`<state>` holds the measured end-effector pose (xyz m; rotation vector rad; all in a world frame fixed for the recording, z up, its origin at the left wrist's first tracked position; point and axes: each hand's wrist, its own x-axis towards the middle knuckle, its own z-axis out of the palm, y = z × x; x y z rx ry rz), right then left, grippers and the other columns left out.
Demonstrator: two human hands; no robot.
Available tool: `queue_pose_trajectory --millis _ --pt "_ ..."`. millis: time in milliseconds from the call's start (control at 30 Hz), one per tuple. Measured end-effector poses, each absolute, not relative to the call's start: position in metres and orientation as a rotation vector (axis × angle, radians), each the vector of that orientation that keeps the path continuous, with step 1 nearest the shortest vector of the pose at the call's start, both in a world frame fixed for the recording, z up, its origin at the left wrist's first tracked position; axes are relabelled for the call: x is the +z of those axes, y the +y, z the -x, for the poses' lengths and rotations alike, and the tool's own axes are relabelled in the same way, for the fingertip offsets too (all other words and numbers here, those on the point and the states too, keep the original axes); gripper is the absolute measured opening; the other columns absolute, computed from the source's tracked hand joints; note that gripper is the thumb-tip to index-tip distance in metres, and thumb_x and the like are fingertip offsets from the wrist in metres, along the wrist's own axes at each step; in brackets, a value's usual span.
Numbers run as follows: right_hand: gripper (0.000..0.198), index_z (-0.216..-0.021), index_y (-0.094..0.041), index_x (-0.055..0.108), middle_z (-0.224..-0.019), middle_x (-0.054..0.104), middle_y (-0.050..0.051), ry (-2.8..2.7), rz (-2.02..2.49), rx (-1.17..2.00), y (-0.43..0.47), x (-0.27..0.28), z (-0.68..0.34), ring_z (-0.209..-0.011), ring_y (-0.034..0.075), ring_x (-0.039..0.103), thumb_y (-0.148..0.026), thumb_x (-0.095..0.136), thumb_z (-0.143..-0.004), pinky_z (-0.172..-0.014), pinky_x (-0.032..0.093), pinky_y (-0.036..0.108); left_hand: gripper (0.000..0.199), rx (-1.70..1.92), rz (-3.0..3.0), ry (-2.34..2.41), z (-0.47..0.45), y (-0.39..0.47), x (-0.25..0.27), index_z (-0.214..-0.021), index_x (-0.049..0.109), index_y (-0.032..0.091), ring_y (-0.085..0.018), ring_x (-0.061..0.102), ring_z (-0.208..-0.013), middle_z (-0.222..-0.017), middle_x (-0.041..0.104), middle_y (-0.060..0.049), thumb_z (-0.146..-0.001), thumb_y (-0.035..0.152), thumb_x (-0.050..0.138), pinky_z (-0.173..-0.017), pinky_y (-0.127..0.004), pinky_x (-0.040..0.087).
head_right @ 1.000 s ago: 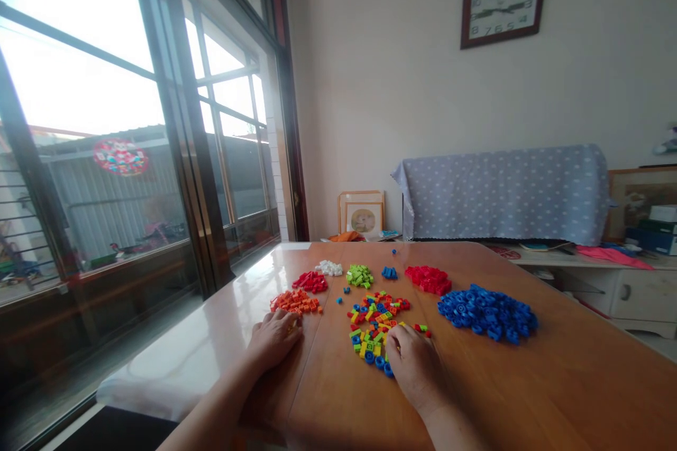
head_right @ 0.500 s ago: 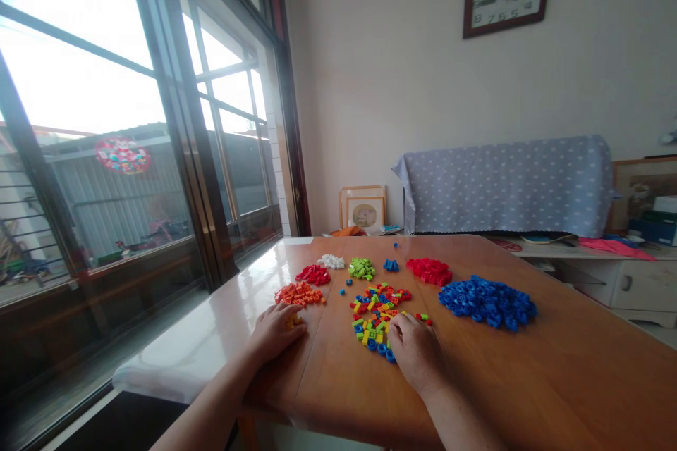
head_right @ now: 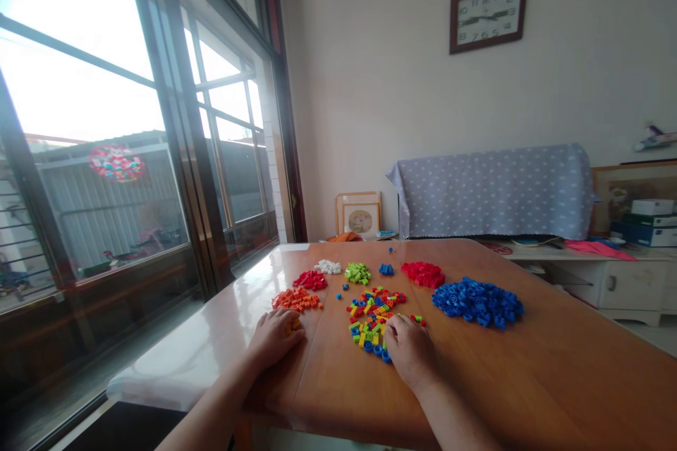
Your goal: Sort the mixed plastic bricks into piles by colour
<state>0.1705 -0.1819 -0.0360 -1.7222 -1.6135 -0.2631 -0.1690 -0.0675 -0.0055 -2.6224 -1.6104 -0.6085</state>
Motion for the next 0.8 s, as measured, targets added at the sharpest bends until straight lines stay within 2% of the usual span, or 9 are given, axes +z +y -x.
queue_pose_trajectory --millis 67,133,200,267,367,533,667,800 --pt "0.026 -0.071 -0.022 0.06 -0.076 0.068 0.003 -1.608 1.727 -0.26 -0.181 -0.037 -0.17 -0.075 0.018 0.061 -0.02 0.045 -0.092 -0.068 0.033 0.028 0.028 -0.604 2.606 -1.62 0.168 -0.067 -0.006 -0.104 0.068 0.029 -0.029 0.056 -0.118 -0.122 0.068 -0.006 -0.085 0.046 0.058 -0.109 -0.045 0.03" --pt "0.026 -0.071 -0.022 0.06 -0.077 0.068 0.003 -1.6 1.731 -0.256 -0.181 -0.037 -0.171 -0.074 0.017 0.06 -0.02 0.045 -0.092 -0.068 0.033 0.028 0.024 -0.622 2.588 -1.61 0.168 -0.068 -0.007 -0.101 0.068 0.029 -0.029 0.055 -0.121 -0.117 0.07 -0.005 -0.085 0.043 0.059 -0.113 -0.047 0.026" --pt "0.026 -0.071 -0.022 0.06 -0.078 0.068 0.003 -1.594 1.734 -0.254 -0.181 -0.038 -0.171 -0.074 0.017 0.06 -0.02 0.045 -0.092 -0.067 0.033 0.028 0.026 -0.652 2.574 -1.587 0.168 -0.068 -0.009 -0.106 0.068 0.03 -0.029 0.053 -0.125 -0.117 0.07 -0.005 -0.083 0.042 0.061 -0.116 -0.049 0.02" --pt "0.026 -0.071 -0.022 0.059 -0.078 0.069 0.003 -1.591 1.73 -0.257 -0.181 -0.039 -0.171 -0.074 0.018 0.06 -0.021 0.045 -0.092 -0.068 0.033 0.028 0.038 -0.698 2.552 -1.564 0.169 -0.067 -0.01 -0.118 0.066 0.031 -0.03 0.05 -0.129 -0.126 0.067 -0.006 -0.082 0.043 0.063 -0.118 -0.05 0.018" --pt "0.026 -0.071 -0.022 0.059 -0.077 0.068 0.004 -1.576 1.718 -0.248 -0.179 -0.041 -0.172 -0.075 0.018 0.061 -0.023 0.044 -0.092 -0.069 0.034 0.028 0.049 -0.809 2.484 -1.546 0.172 -0.064 -0.012 -0.131 0.06 0.029 -0.031 0.048 -0.132 -0.137 0.061 -0.007 -0.085 0.045 0.062 -0.116 -0.05 0.024" --pt "0.026 -0.077 -0.023 0.062 -0.082 0.07 0.005 -1.466 1.653 -0.149 -0.178 -0.04 -0.177 -0.081 0.021 0.063 -0.03 0.043 -0.092 -0.072 0.04 0.028 0.036 -1.056 2.311 -1.541 0.166 -0.071 -0.009 -0.128 0.06 0.022 -0.028 0.055 -0.121 -0.129 0.065 -0.009 -0.095 0.032 0.047 -0.105 -0.045 0.041" --pt "0.03 -0.085 -0.022 0.067 -0.086 0.073 0.007 -1.188 1.624 -0.021 -0.178 -0.039 -0.188 -0.083 0.023 0.065 -0.04 0.044 -0.092 -0.074 0.044 0.03 0.032 -1.185 2.362 -1.5 0.138 -0.092 -0.007 -0.123 0.061 0.021 -0.027 0.055 -0.119 -0.125 0.066 -0.01 -0.096 0.029 0.045 -0.103 -0.042 0.043" --pt "0.037 -0.094 -0.02 0.07 -0.093 0.075 0.009 -0.926 1.603 0.075 -0.176 -0.043 -0.202 -0.087 0.026 0.067 -0.047 0.046 -0.09 -0.076 0.047 0.032 0.031 -1.158 2.626 -1.447 0.098 -0.113 -0.009 -0.122 0.061 0.022 -0.025 0.057 -0.117 -0.124 0.066 -0.009 -0.097 0.027 0.045 -0.102 -0.038 0.043"
